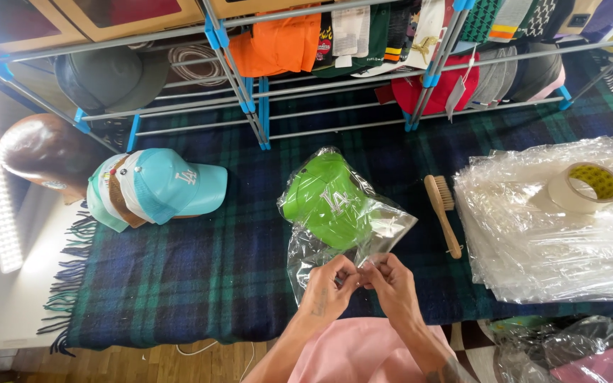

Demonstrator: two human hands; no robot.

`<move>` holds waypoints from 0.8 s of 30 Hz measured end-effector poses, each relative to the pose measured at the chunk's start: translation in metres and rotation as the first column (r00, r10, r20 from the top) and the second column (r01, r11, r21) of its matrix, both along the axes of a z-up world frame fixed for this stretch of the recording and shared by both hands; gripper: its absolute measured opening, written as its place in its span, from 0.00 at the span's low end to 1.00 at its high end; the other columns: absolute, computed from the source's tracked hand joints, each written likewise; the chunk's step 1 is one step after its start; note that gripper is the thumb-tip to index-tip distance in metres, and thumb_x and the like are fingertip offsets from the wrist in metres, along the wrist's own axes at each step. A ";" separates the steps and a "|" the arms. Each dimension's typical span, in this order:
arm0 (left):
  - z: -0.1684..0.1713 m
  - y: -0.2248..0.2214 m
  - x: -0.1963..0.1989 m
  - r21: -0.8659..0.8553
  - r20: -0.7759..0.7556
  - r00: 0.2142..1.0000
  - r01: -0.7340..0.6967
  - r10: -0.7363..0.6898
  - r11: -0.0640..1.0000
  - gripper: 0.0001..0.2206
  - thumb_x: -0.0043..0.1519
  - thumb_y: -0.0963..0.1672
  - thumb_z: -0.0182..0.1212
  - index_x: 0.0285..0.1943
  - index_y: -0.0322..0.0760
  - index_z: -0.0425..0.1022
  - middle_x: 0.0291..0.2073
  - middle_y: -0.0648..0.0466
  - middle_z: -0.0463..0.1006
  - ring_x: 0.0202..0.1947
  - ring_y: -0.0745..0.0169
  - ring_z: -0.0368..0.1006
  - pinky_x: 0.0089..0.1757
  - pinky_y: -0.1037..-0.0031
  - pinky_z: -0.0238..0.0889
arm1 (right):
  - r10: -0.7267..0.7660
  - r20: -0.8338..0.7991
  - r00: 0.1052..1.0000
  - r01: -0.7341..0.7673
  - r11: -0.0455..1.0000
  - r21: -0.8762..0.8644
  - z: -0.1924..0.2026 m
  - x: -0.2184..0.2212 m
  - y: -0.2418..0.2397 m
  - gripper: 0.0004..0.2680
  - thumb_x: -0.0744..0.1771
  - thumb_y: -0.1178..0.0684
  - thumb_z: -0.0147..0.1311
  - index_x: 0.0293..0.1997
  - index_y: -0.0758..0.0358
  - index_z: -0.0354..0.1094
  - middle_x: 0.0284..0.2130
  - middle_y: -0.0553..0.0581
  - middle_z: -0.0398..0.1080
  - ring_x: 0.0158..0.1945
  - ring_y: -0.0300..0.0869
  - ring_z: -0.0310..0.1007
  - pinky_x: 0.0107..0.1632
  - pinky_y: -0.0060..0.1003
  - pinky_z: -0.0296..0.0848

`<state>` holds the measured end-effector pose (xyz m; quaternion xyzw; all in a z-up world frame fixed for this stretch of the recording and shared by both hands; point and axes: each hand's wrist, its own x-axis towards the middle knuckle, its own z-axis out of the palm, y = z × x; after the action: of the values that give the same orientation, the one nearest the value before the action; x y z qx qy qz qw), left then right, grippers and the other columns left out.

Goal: Cleaning a baseball cap with a brush and placing it into a plastic bag for packaging.

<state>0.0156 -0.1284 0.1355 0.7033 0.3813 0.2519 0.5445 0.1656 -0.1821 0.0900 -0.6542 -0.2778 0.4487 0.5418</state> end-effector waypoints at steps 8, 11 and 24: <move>-0.027 0.001 0.008 0.010 -0.120 0.993 0.015 -0.014 1.000 0.08 0.64 0.41 0.61 0.51 0.38 0.81 0.35 0.53 0.86 0.32 0.63 0.80 0.36 0.73 0.73 | 0.069 -0.083 0.994 -0.073 0.996 -0.050 -0.014 0.008 -0.017 0.07 0.68 0.55 0.55 0.43 0.66 0.79 0.33 0.61 0.84 0.40 0.47 0.86 0.45 0.37 0.82; -0.009 -0.004 0.003 0.135 -0.065 0.988 0.145 -0.137 0.980 0.08 0.66 0.44 0.61 0.48 0.44 0.85 0.39 0.52 0.85 0.37 0.60 0.80 0.39 0.72 0.70 | 0.022 -0.028 0.999 -0.023 0.999 -0.044 -0.018 0.014 -0.024 0.06 0.66 0.56 0.57 0.46 0.64 0.74 0.39 0.57 0.79 0.42 0.42 0.79 0.46 0.37 0.79; -0.071 -0.032 0.026 0.310 -0.167 0.957 0.278 -0.235 0.909 0.12 0.69 0.42 0.50 0.40 0.31 0.79 0.41 0.48 0.74 0.39 0.50 0.73 0.42 0.59 0.69 | -0.166 -0.268 0.949 0.109 0.971 -0.214 0.002 0.019 -0.043 0.13 0.71 0.55 0.43 0.57 0.74 0.71 0.46 0.71 0.78 0.47 0.54 0.78 0.53 0.48 0.79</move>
<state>0.0417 -0.1605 0.0640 0.8430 0.2714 0.1935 0.4223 0.1846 -0.2247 0.0918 -0.6510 -0.1050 0.5243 0.5388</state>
